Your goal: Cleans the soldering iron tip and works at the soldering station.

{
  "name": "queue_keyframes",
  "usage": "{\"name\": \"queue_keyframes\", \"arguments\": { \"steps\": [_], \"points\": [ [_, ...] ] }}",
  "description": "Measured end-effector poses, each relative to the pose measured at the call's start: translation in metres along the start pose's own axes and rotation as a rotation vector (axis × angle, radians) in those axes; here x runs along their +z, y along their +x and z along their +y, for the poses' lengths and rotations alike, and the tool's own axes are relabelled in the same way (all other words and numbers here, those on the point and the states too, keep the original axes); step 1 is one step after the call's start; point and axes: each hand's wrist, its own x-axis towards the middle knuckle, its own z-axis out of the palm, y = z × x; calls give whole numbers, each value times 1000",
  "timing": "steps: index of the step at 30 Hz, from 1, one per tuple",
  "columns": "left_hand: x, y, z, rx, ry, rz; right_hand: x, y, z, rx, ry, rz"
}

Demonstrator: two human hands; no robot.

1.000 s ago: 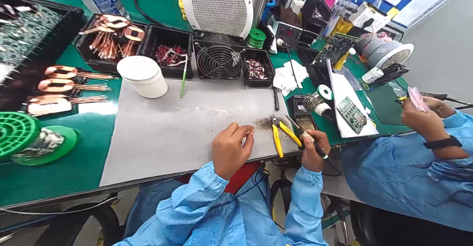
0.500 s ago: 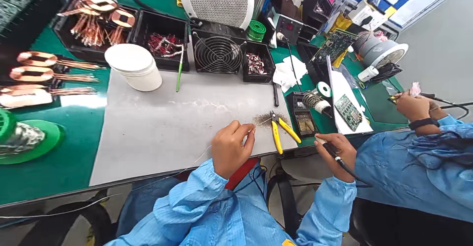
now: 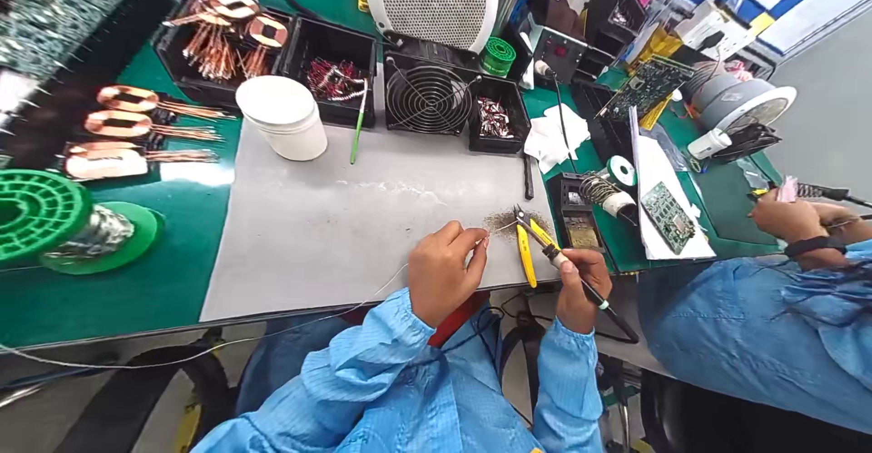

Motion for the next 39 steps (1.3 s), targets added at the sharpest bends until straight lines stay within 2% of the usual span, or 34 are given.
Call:
{"name": "queue_keyframes", "arguments": {
  "steps": [39],
  "points": [
    [0, 3, 2, -52, 40, -14, -1, 3, 0, -35, 40, -176]
  ]
}}
